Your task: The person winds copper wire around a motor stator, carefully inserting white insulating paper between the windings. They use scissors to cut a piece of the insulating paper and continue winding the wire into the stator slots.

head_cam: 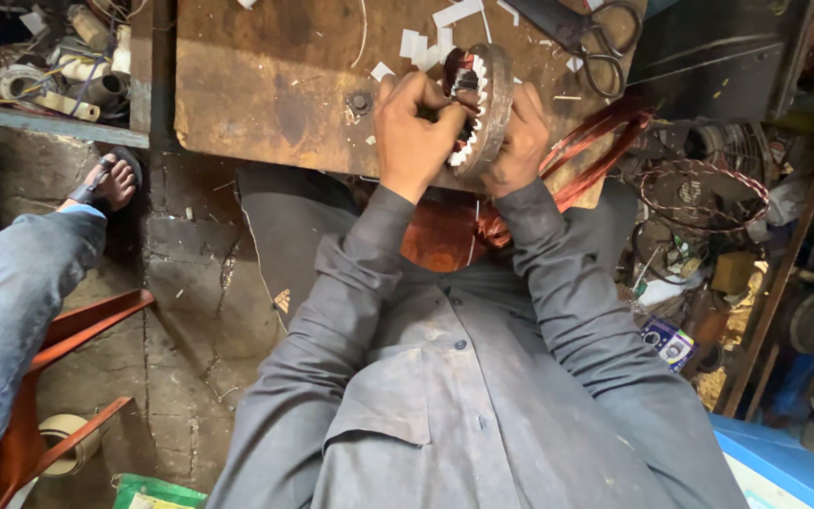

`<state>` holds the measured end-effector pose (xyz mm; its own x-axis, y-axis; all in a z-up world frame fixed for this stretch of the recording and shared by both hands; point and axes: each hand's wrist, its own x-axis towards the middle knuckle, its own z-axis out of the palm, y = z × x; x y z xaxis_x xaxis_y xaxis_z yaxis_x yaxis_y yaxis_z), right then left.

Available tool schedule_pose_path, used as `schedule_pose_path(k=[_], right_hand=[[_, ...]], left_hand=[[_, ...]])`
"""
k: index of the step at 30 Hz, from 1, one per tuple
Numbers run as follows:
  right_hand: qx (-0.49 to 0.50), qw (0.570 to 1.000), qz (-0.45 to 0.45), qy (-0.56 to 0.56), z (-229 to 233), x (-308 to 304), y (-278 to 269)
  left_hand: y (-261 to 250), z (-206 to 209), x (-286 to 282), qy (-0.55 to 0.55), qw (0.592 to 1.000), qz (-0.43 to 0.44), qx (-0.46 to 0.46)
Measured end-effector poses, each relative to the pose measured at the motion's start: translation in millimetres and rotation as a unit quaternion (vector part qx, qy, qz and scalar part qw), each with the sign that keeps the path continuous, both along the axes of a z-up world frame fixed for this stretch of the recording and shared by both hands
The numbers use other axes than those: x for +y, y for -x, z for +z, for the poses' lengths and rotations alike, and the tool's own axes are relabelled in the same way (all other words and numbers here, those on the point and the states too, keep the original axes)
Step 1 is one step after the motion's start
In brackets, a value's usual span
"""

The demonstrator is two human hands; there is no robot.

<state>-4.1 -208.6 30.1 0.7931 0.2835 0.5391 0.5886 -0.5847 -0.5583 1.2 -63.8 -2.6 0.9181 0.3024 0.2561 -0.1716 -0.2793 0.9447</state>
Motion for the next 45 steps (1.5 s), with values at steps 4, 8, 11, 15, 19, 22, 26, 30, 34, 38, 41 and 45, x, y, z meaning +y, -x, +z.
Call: schedule_pose_path(k=[4, 8, 11, 15, 19, 22, 26, 30, 34, 38, 41, 45], right_hand=[[-0.001, 1.0, -0.013, 0.001, -4, -1, 1], [0.0, 1.0, -0.026, -0.001, -8, 1, 2], [-0.021, 0.999, -0.031, 0.009, -6, 3, 4], [0.035, 0.999, -0.016, -0.009, 5, 5, -3], [0.045, 0.999, 0.0, 0.03, 9, -4, -6], [0.03, 0.998, 0.005, 0.054, 11, -10, -5], [0.063, 0.996, -0.005, 0.06, 13, -20, -4], [0.034, 0.992, -0.02, 0.119, 4, -32, -7], [0.169, 0.985, -0.03, 0.023, -9, -34, -12], [0.227, 0.97, -0.075, 0.044, -9, -30, -18], [0.144, 0.986, -0.035, 0.075, -10, -25, -5], [0.369, 0.862, 0.013, -0.347, -11, -22, -4]], left_hand=[[4, -1, -2, 0.014, 1.0, 0.009, -0.006], [3, -8, -3, 0.025, 1.0, 0.006, -0.008], [4, -11, 0, 0.023, 1.0, -0.002, -0.001], [6, -7, 18, 0.046, 0.997, -0.055, 0.014], [9, -4, 34, 0.039, 0.992, -0.122, 0.019], [9, 0, 35, 0.007, 0.993, -0.115, -0.018], [-3, 3, 36, -0.115, 0.984, -0.127, -0.053], [-10, -1, 38, -0.144, 0.976, -0.158, -0.041], [-12, -4, 42, -0.153, 0.97, -0.186, -0.041], [-14, -4, 44, -0.147, 0.969, -0.188, -0.07], [-13, -4, 39, -0.169, 0.968, -0.175, -0.065], [-14, -3, 37, -0.184, 0.966, -0.167, -0.066]])
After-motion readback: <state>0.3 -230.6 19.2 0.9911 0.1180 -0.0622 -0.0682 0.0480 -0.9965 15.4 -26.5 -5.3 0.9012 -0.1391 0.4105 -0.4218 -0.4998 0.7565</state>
